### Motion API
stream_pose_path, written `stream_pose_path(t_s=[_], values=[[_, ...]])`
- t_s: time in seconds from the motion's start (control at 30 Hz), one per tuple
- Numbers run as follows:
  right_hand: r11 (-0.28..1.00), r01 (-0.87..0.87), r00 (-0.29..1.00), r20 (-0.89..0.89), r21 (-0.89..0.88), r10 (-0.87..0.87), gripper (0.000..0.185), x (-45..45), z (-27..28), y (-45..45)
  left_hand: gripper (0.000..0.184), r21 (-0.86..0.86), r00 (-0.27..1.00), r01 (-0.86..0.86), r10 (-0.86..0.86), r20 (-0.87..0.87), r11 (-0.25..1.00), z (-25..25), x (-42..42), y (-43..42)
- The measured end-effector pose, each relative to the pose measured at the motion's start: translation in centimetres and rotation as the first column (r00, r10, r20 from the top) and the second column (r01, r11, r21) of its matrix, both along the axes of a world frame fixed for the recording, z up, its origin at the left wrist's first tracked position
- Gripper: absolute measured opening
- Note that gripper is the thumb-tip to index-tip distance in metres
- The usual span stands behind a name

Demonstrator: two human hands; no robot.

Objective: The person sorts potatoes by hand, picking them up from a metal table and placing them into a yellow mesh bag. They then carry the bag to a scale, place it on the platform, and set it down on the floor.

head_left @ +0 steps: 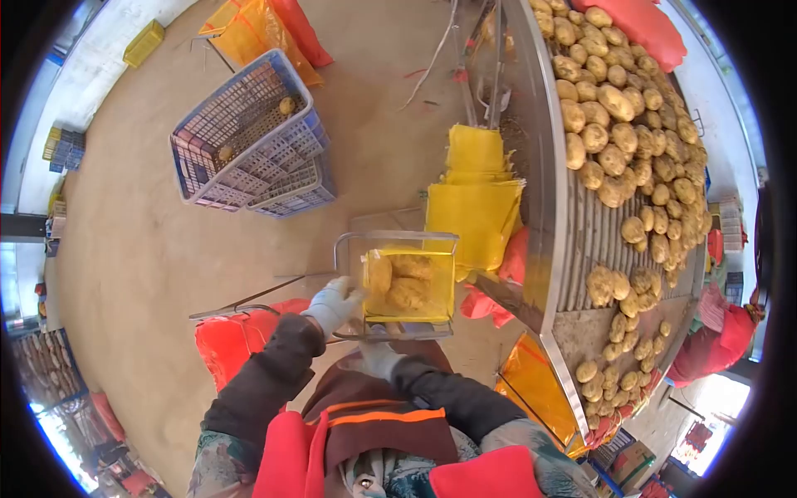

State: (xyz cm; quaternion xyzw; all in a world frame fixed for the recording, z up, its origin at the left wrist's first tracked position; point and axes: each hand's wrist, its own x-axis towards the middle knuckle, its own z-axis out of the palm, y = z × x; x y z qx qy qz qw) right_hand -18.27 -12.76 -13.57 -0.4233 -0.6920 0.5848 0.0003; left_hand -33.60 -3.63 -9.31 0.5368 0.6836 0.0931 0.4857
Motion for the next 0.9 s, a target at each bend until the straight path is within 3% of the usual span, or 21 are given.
stream_pose_path(t_s=[0.03,0.1,0.23,0.33,0.43,0.57,0.6,0.63,0.67,0.7,0.73,0.77,0.8,0.83,0.87,0.9], values=[[0.992,-0.088,0.994,0.057,-0.086,0.094,0.057,-1.3,1.3,2.0,0.048,-0.089,0.992,0.095,-0.101,-0.069,0.992,0.4,1.1,0.9],[0.985,-0.089,0.995,0.02,-0.15,0.093,0.06,-3.8,-1.5,2.0,0.051,-0.124,0.977,0.145,-0.162,-0.136,0.982,-0.3,2.2,2.1],[0.957,0.077,0.994,-0.057,-0.28,-0.097,0.065,-8.0,-8.3,0.4,0.054,-0.282,0.947,0.227,-0.279,-0.16,0.932,-0.6,3.5,5.2],[0.902,0.195,0.966,-0.085,-0.386,-0.245,0.069,-10.0,-11.4,-0.8,0.055,-0.43,0.904,0.214,-0.345,-0.253,0.877,-4.0,3.4,5.4],[0.852,0.266,0.933,-0.101,-0.45,-0.345,0.073,-11.3,-12.7,-1.8,0.05,-0.371,0.874,0.325,-0.426,-0.234,0.87,-4.9,3.2,4.5],[0.826,0.293,0.908,-0.13,-0.482,-0.398,0.077,-11.3,-12.4,-4.5,0.053,-0.372,0.881,0.318,-0.417,-0.223,0.872,-7.2,2.1,4.3],[0.781,0.142,0.895,-0.259,-0.608,-0.363,0.066,-10.2,-10.9,-6.5,0.052,-0.306,0.977,0.211,-0.213,0.027,0.929,-9.1,1.2,4.6],[0.721,-0.025,0.857,-0.386,-0.693,-0.341,0.055,-8.8,-9.5,-8.2,0.051,-0.265,0.957,0.083,-0.003,0.29,0.961,-7.7,1.3,6.1],[0.639,-0.22,0.803,-0.509,-0.737,-0.31,0.046,-7.2,-8.5,-9.5,0.049,-0.213,0.923,0.38,-0.385,0.021,0.9,-6.3,1.9,6.2],[0.507,-0.415,0.724,-0.612,-0.755,-0.318,0.038,-6.4,-6.0,-10.9,0.049,-0.235,0.932,0.357,-0.361,0.024,0.904,-7.0,2.2,4.6],[0.487,-0.422,0.726,-0.607,-0.764,-0.324,0.038,-6.3,-5.5,-12.3,0.048,-0.294,0.978,0.205,-0.18,0.109,0.934,-8.6,2.6,2.8],[0.471,-0.497,0.83,-0.557,-0.729,0.014,0.032,-6.6,-5.4,-10.4,0.047,-0.331,0.984,0.063,-0.003,0.178,0.942,-9.4,2.7,2.9],[0.439,-0.553,0.831,-0.431,-0.708,0.352,0.03,-6.5,-5.5,-7.6,0.051,-0.24,0.984,0.138,-0.106,0.142,0.961,-8.9,2.9,2.9],[0.616,-0.716,0.68,-0.53,-0.329,0.507,0.026,-5.1,-2.3,-2.9,0.051,-0.237,0.982,0.14,-0.105,0.156,0.961,-7.4,3.3,3.3],[0.652,-0.75,0.511,-0.527,0.113,0.679,0.023,-3.1,3.7,4.4,0.049,-0.279,0.988,0.13,-0.099,0.122,0.951,-5.5,3.7,3.6],[0.606,-0.746,0.577,-0.186,0.276,0.796,0.023,-1.3,11.3,12.9,0.047,-0.318,0.992,0.116,-0.096,0.078,0.941,-4.5,3.7,3.9]])
